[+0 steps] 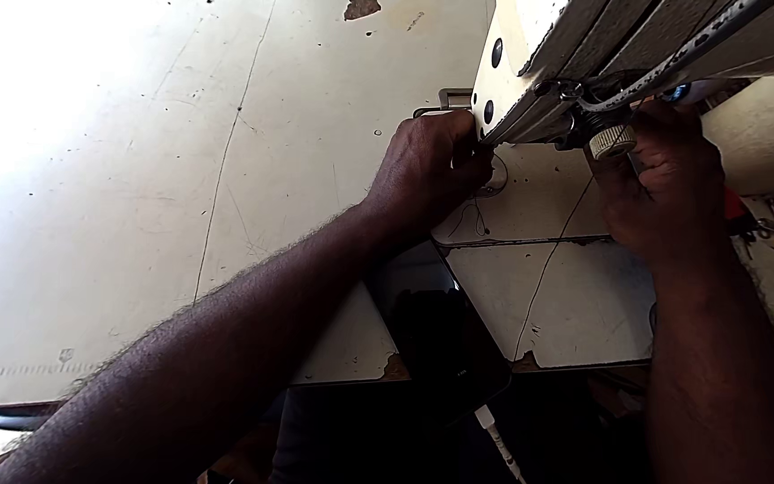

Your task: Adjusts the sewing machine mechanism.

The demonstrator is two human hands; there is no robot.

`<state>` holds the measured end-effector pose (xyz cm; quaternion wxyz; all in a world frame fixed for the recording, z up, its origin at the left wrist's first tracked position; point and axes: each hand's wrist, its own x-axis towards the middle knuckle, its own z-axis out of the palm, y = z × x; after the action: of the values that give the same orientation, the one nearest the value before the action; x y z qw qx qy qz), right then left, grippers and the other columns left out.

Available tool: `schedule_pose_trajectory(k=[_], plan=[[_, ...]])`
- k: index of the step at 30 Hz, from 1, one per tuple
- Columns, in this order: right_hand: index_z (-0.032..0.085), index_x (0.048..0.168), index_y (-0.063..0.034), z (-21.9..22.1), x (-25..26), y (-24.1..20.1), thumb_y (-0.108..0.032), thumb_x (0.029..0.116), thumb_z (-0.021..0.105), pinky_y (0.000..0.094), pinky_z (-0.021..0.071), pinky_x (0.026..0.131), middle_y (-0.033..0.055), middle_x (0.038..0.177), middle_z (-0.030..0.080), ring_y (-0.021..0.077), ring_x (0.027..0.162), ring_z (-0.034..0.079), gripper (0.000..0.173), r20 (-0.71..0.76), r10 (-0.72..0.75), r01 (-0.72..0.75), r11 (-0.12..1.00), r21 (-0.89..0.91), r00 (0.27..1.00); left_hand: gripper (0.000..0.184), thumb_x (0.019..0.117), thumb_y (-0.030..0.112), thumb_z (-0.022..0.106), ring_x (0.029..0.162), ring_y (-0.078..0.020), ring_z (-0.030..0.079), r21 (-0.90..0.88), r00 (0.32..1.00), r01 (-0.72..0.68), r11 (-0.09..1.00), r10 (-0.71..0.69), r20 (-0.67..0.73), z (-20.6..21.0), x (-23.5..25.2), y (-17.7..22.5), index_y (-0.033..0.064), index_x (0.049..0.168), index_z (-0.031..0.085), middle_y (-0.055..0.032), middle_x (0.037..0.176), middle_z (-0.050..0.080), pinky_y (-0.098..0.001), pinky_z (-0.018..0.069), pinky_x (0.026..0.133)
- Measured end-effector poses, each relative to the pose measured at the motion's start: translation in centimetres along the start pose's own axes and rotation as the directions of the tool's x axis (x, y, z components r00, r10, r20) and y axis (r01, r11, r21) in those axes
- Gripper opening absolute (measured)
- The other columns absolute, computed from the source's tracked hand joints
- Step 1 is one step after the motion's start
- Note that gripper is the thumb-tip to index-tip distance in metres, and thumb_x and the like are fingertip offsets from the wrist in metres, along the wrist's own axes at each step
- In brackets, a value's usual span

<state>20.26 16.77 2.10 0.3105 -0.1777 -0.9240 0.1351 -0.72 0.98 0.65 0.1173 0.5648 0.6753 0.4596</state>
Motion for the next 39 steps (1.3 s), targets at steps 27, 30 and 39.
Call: schedule_pose_trajectory(k=[27,30,39], plan=[[0.067,0.116,-0.0044,0.4,-0.05,-0.08,-0.039,0.105,0.058,0.0383,0.0467,0.096,0.0132,0.109,0.067,0.0208,0.107,0.06,0.037,0.016,-0.019,0.018,0.998,0.052,1.0,0.016,0.0957,0.02,0.069,0.057,-0.0058,0.056,0.013,1.0,-0.008,1.0,0.009,-0.019,-0.03,0.0,0.03,0.0123,0.082,0.065,0.0047,0.066,0.06,-0.0282,0.0477,0.055],[0.068,0.119,-0.0048,0.48,-0.03,-0.06,-0.038,0.1017,0.064,0.0405,0.0448,0.103,0.0147,0.115,0.067,0.0232,0.116,0.059,0.038,-0.005,-0.028,0.028,0.999,0.046,1.0,0.015,0.0961,0.02,0.069,0.058,-0.006,0.056,0.019,1.0,0.006,1.0,-0.006,-0.005,-0.14,0.03,0.18,0.0129,0.083,0.065,0.0049,0.066,0.06,-0.0291,0.0476,0.056],[0.07,0.118,-0.0052,0.5,0.23,-0.16,-0.031,0.0971,0.073,0.0398,0.0431,0.104,0.014,0.118,0.069,0.0225,0.118,0.058,0.033,-0.082,-0.04,0.047,0.996,0.081,0.996,0.015,0.0967,0.021,0.069,0.058,-0.0056,0.056,0.02,1.0,0.002,1.0,-0.002,-0.003,-0.08,0.05,0.13,0.013,0.084,0.066,0.0053,0.067,0.059,-0.028,0.0473,0.055]])
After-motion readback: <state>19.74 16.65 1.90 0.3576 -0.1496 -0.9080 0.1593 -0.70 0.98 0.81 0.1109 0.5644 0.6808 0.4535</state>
